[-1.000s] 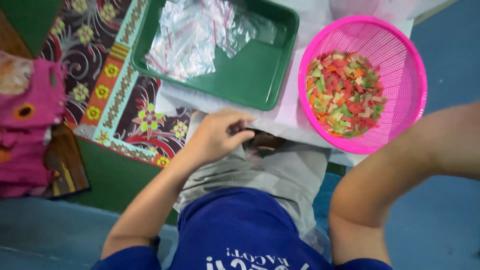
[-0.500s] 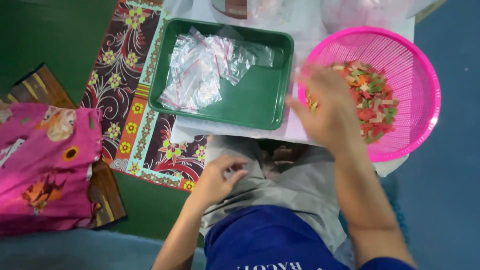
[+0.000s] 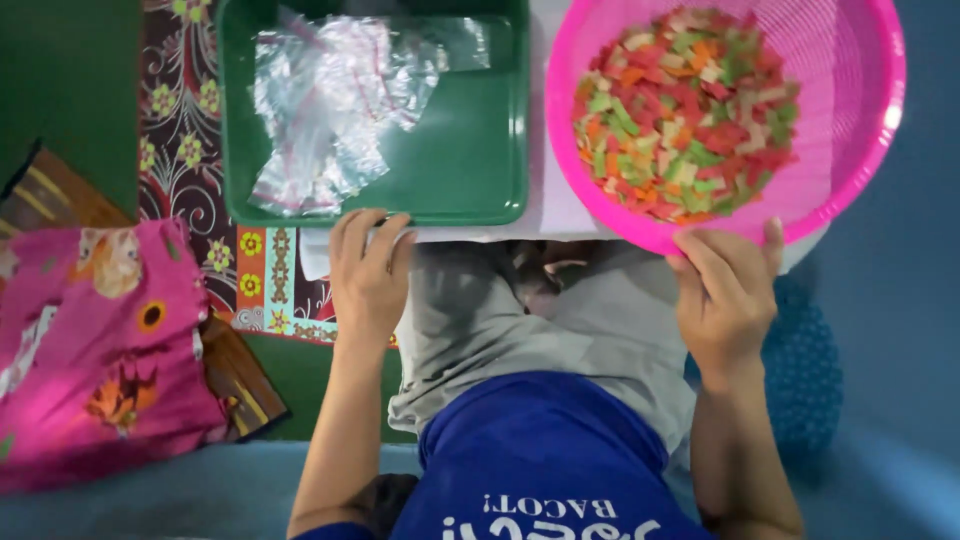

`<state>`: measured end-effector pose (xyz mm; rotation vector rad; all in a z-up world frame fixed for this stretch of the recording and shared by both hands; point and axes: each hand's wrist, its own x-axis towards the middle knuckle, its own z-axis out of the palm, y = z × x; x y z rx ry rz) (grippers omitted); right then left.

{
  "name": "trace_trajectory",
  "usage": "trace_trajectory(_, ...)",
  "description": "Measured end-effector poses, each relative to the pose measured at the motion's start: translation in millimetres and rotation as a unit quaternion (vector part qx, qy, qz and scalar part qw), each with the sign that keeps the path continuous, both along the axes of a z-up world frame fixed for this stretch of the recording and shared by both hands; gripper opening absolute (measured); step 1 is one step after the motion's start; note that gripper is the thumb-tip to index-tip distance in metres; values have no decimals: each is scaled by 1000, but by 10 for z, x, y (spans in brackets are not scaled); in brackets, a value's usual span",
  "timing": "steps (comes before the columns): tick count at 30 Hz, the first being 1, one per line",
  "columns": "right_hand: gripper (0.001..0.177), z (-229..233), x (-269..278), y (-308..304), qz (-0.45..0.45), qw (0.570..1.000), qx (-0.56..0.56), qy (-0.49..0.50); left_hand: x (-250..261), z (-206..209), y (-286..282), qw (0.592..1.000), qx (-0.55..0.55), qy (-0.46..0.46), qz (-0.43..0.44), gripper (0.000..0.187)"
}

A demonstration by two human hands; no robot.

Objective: Manually packing small colorful snack pieces into individual plastic zip-lock bags and sealing them.

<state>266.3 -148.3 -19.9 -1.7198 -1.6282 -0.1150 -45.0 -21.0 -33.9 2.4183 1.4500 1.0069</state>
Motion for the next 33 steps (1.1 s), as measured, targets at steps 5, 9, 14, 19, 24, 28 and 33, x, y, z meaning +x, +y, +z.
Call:
trace_trajectory(5,16,27,1,241,20,1000,10,8,125,56,-19,1000,-17,-4,19,19)
trace_trajectory(9,18,41,-33,270,35,999,17,-11,187,169,-64,999,-18,-18,25,20)
trace_trajectory(14,20,-82,-62,99,75,991,104,46,26,252,110,999,-43,-1,21,22)
trace_trajectory(19,13,-351,-294,8,153,965,197,81,-207,134,648,994,37,97,33,21)
trace_trajectory(24,21,-504,-535,-226,235,953,-34,187,-345,-117,1194,983,-7,148,111,34)
trace_trajectory(28,17,-462,-608,-259,222,950,-77,206,-428,-205,1310,985,-32,137,99,8)
trace_trajectory(33,17,-574,-538,-271,183,937,-132,265,-342,81,1208,985,-96,-77,121,14)
